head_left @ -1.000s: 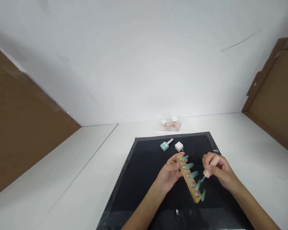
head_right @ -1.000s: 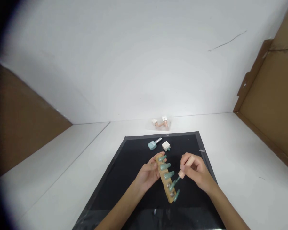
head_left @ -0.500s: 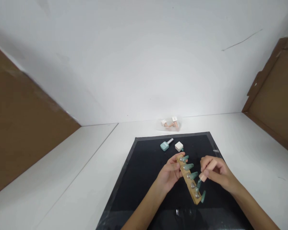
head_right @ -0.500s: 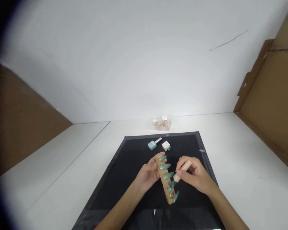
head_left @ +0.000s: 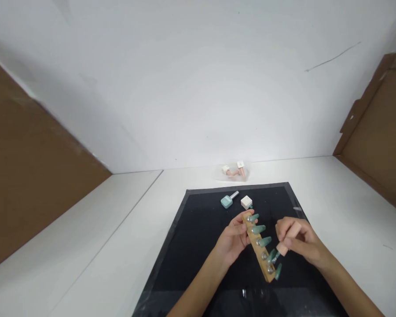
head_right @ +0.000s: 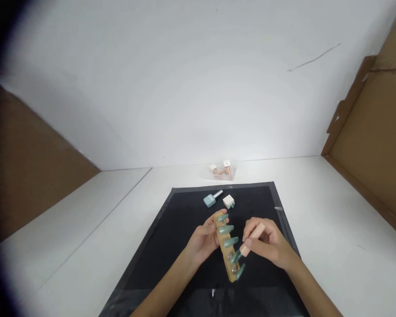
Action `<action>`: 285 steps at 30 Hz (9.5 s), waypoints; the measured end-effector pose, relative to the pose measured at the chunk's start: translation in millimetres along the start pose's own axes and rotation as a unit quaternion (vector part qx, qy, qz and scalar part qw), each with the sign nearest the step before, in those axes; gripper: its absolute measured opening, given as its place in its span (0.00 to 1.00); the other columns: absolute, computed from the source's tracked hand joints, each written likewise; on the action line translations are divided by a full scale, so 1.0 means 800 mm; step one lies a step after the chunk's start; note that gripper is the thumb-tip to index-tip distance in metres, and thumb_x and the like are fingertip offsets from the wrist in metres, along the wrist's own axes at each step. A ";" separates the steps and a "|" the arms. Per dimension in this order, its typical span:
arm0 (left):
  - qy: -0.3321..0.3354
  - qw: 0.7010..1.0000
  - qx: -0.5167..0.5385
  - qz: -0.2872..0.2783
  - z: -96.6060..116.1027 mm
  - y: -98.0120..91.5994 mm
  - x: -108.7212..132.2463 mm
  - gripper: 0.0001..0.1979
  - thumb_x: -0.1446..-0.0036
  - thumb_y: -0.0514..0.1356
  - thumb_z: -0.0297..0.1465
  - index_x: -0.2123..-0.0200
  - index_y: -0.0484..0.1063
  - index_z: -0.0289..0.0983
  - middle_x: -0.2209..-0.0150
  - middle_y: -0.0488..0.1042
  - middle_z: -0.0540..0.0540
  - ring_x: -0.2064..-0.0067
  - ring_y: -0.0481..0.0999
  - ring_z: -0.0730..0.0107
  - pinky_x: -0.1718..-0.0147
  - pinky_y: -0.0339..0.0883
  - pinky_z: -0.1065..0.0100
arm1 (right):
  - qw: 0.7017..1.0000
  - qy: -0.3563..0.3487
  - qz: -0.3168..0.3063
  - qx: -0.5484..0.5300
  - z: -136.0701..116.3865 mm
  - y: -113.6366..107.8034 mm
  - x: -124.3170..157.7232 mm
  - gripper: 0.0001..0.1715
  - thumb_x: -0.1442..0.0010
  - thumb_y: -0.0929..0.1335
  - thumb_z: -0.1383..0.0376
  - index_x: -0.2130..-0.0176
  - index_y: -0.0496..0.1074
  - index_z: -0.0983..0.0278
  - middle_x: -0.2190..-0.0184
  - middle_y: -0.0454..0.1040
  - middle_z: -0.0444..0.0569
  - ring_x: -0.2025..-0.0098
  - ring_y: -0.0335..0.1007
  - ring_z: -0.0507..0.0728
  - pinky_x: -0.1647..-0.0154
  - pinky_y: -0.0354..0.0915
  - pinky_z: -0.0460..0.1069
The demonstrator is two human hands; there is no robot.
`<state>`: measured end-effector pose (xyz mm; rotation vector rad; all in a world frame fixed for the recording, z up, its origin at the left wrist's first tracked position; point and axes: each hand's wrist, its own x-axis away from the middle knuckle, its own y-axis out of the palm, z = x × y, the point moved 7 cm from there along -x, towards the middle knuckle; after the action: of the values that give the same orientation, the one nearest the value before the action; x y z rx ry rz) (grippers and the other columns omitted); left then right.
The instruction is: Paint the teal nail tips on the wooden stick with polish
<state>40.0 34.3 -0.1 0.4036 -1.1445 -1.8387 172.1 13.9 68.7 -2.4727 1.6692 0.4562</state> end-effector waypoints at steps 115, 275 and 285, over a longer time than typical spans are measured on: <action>0.007 0.999 0.046 -0.005 0.006 0.010 0.001 0.17 0.61 0.69 0.25 0.64 0.73 0.33 0.70 0.78 0.48 0.70 0.78 0.70 0.71 0.69 0.73 | 0.998 -0.049 -0.007 -0.028 -0.005 -0.002 0.000 0.12 0.43 0.69 0.60 0.75 0.69 0.61 0.82 0.67 0.44 0.79 0.60 0.52 0.79 0.54 0.48; 0.011 0.998 0.054 0.006 0.006 0.001 -0.001 0.20 0.66 0.71 0.25 0.65 0.74 0.33 0.70 0.79 0.50 0.70 0.78 0.71 0.71 0.71 0.73 | 0.997 -0.063 -0.004 -0.052 -0.012 0.004 -0.001 0.12 0.44 0.69 0.60 0.76 0.71 0.62 0.80 0.66 0.43 0.78 0.58 0.51 0.79 0.53 0.47; 0.018 0.999 0.044 -0.013 0.006 0.003 -0.005 0.18 0.61 0.68 0.23 0.63 0.73 0.34 0.68 0.78 0.49 0.69 0.78 0.71 0.68 0.70 0.73 | 0.998 -0.006 -0.060 0.004 -0.010 0.019 -0.001 0.12 0.44 0.69 0.57 0.73 0.71 0.64 0.80 0.68 0.44 0.78 0.59 0.51 0.78 0.53 0.46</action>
<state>40.1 40.0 3.9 0.5022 -1.2029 -1.8013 159.5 6.9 77.3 -2.5415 1.5051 0.4468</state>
